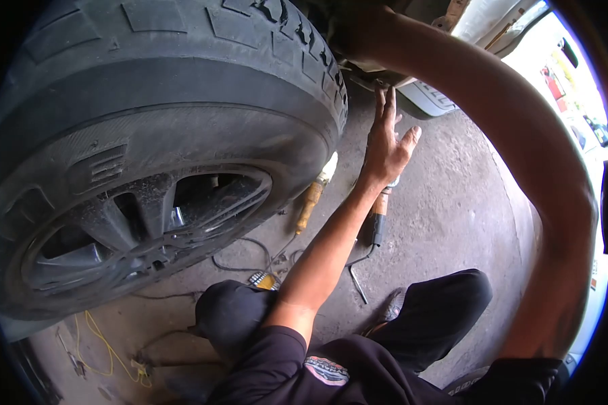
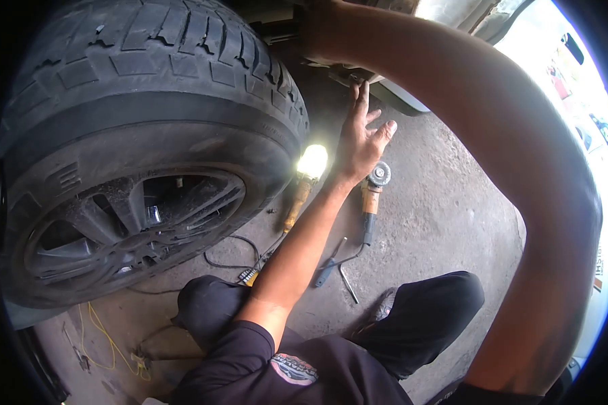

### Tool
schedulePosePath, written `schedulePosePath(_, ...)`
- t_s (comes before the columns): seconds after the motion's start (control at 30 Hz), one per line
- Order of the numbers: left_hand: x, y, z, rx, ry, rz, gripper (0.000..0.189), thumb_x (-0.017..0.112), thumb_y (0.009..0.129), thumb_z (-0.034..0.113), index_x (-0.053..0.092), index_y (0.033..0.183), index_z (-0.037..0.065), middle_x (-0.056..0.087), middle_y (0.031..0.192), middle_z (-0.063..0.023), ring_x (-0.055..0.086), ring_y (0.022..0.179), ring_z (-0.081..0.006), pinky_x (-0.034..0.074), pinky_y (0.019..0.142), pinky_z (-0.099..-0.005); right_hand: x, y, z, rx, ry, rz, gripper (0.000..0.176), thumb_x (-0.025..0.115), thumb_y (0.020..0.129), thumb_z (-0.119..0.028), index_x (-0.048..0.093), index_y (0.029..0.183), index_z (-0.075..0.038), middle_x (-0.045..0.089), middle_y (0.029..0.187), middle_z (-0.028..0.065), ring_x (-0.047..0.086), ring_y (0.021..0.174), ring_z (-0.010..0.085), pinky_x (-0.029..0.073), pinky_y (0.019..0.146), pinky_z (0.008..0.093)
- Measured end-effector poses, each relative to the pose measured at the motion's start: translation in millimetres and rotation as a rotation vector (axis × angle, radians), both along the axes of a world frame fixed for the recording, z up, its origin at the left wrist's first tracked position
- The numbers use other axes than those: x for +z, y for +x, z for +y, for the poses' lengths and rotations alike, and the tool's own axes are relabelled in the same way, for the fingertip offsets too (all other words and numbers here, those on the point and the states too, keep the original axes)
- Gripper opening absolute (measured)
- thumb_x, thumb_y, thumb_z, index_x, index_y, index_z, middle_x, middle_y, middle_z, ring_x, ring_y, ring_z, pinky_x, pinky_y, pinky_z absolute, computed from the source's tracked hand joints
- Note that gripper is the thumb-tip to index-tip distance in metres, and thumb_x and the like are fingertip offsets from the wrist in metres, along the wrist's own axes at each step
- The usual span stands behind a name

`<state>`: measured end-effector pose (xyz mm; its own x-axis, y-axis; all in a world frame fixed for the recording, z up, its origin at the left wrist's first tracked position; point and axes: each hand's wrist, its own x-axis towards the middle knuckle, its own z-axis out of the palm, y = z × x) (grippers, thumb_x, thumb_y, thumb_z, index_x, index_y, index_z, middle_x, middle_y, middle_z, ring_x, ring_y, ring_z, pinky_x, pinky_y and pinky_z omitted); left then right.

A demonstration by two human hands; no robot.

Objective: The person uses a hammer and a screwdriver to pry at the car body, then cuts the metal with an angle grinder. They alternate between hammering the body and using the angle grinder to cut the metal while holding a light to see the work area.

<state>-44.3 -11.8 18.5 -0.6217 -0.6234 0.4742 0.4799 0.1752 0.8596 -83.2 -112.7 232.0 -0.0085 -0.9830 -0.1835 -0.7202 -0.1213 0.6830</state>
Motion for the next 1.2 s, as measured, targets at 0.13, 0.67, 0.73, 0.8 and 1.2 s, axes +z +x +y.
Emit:
schedulePosePath(0.13, 3.0, 0.4, 2.6, -0.022, 0.013, -0.007, 0.089, 0.068, 0.098, 0.011, 0.012, 0.168, 0.007, 0.003, 0.172, -0.0295, 0.047, 0.142, -0.0505, 0.057, 0.104, -0.0489, -2.3, 12.0, -10.6, -0.001, 0.011, -0.017, 0.037, 0.084, 0.077, -0.032, 0.08, 0.109, -0.013, 0.077, 0.112, 0.0123, 0.073, 0.107, 0.028, 0.057, 0.096, 0.0399)
schedulePosePath(0.67, 8.4, 2.7, 2.5, 0.008, -0.017, 0.066, 0.087, 0.067, 0.098, 0.008, 0.015, 0.167, 0.003, 0.003, 0.171, -0.0324, 0.039, 0.151, -0.0412, 0.057, 0.104, -0.0418, 3.1, 10.2, -10.2, -0.023, 0.044, -0.01, 0.034, 0.082, 0.081, -0.03, 0.08, 0.11, -0.014, 0.077, 0.113, 0.0106, 0.073, 0.108, 0.027, 0.057, 0.095, 0.0397)
schedulePosePath(0.73, 7.0, 3.5, 2.8, 0.022, -0.025, 0.065, 0.087, 0.067, 0.098, 0.008, 0.015, 0.167, 0.003, 0.004, 0.171, -0.0323, 0.041, 0.149, -0.0411, 0.058, 0.102, -0.0407, 4.8, 6.5, -5.9, -0.033, 0.047, -0.006, 0.034, 0.081, 0.081, -0.03, 0.08, 0.11, -0.014, 0.077, 0.113, 0.0104, 0.073, 0.108, 0.0269, 0.057, 0.095, 0.0397)
schedulePosePath(0.8, 7.1, 4.0, 3.8, -0.012, 0.011, 0.083, 0.087, 0.068, 0.097, 0.007, 0.016, 0.167, 0.003, 0.004, 0.171, -0.0323, 0.045, 0.147, -0.0408, 0.06, 0.099, -0.0392, 7.2, 3.2, 2.0, -0.041, 0.049, 0.003, 0.033, 0.081, 0.081, -0.03, 0.08, 0.11, -0.014, 0.077, 0.113, 0.0102, 0.073, 0.108, 0.0268, 0.058, 0.095, 0.0397)
schedulePosePath(1.2, 6.4, 4.2, 3.4, -0.001, 0.01, 0.08, 0.085, 0.067, 0.098, 0.008, 0.017, 0.166, 0.001, 0.006, 0.171, -0.0328, 0.051, 0.142, -0.0382, 0.062, 0.094, -0.0363, 9.2, 8.4, -3.7, -0.026, 0.046, 0.02, 0.031, 0.079, 0.084, -0.029, 0.08, 0.111, -0.014, 0.077, 0.113, 0.009, 0.073, 0.109, 0.0261, 0.058, 0.094, 0.0395)
